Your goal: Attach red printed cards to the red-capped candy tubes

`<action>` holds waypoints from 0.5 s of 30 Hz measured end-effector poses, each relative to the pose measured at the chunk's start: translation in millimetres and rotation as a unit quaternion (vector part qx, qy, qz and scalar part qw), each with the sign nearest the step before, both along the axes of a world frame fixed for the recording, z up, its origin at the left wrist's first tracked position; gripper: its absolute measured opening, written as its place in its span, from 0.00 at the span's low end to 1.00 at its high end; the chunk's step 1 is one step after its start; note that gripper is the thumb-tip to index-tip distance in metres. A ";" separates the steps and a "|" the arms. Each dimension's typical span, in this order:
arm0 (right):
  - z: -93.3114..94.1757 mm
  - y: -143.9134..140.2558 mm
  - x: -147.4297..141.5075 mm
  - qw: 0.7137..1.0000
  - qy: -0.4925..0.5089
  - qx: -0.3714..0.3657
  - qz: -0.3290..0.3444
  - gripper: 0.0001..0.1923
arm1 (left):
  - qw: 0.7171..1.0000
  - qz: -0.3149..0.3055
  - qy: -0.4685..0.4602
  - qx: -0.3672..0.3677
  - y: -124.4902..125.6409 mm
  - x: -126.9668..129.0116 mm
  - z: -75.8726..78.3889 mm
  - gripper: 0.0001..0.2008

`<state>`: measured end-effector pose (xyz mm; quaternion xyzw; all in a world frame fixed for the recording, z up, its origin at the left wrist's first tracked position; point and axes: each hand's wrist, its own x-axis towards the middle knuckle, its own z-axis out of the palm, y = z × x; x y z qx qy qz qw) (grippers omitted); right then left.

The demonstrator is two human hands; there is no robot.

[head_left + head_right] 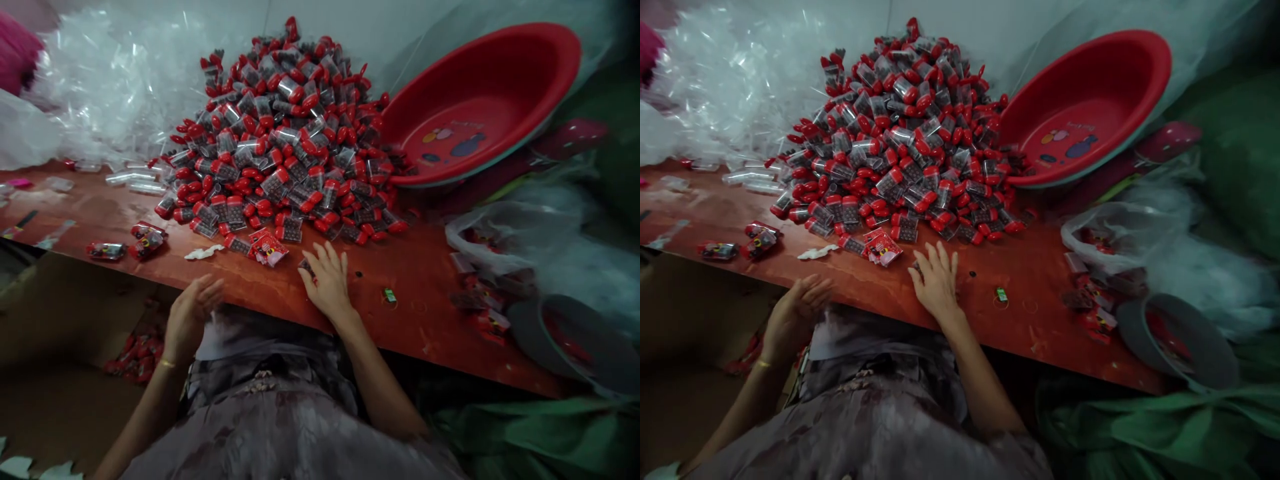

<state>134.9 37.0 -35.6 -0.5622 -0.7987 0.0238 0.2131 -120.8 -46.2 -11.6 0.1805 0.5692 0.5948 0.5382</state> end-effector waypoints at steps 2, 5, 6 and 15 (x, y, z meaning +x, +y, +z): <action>6.2 9.4 -19.5 0.999 -0.002 0.000 0.041 0.21 | 0.972 -0.030 0.224 0.065 17.8 21.9 2.3 0.17; 6.0 30.1 -46.3 0.995 -0.014 -0.034 0.095 0.21 | 0.866 -0.094 0.471 0.142 43.5 42.3 -2.4 0.18; 3.9 35.3 -52.8 0.993 -0.016 -0.047 0.106 0.20 | 0.834 -0.110 0.519 0.151 49.7 45.7 -5.8 0.18; -5.1 34.9 -61.7 0.993 0.037 -0.041 0.107 0.14 | 0.811 -0.096 0.558 0.146 55.9 52.3 -14.6 0.18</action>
